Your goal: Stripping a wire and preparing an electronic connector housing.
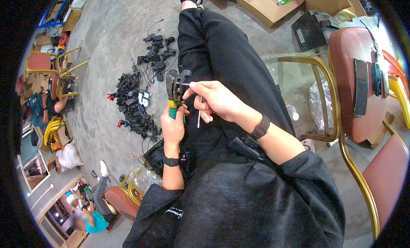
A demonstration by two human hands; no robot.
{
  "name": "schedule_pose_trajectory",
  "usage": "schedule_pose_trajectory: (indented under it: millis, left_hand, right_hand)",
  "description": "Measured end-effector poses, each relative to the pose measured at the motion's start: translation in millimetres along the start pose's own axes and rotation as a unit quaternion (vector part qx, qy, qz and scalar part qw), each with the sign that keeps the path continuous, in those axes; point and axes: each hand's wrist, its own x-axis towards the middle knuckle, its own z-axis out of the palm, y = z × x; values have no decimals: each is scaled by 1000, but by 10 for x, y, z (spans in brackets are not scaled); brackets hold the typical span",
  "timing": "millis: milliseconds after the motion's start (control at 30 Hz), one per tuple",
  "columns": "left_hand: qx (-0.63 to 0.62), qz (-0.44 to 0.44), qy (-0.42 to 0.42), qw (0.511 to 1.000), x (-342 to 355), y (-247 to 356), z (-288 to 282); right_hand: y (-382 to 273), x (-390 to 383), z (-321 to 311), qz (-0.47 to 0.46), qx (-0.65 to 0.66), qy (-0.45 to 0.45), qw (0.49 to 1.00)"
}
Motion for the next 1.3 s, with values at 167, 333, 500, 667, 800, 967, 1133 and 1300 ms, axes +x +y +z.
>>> schedule_pose_trajectory:
  millis: [167, 333, 500, 667, 800, 967, 1133, 1300]
  left_hand:
    - [-22, -17, -2, 1000, 9, 10, 13]
    - [-79, -29, -15, 996, 6, -9, -5]
    - [-89, -37, -16, 995, 14, -4, -22]
    - [-103, -45, -16, 994, 16, -7, -29]
    - [-99, -44, -21, 994, 27, 0, -17]
    - [-96, -46, -22, 994, 25, 9, -32]
    - [-104, -43, -19, 993, 19, -1, -38]
    - [-101, -42, -17, 994, 18, -24, -30]
  right_hand:
    - [43, 22, 2, -87, -187, 57, 977]
    - [161, 110, -69, -397, -536, 178, 724]
    - [67, 46, -20, -380, -607, 192, 671]
    - [84, 68, -17, -455, -622, 204, 604]
    - [65, 43, -14, -452, -625, 212, 599]
    - [44, 16, 27, -468, -639, 219, 570]
    - [83, 45, -30, -410, -592, 189, 668]
    - [114, 96, -43, -178, -316, 80, 929]
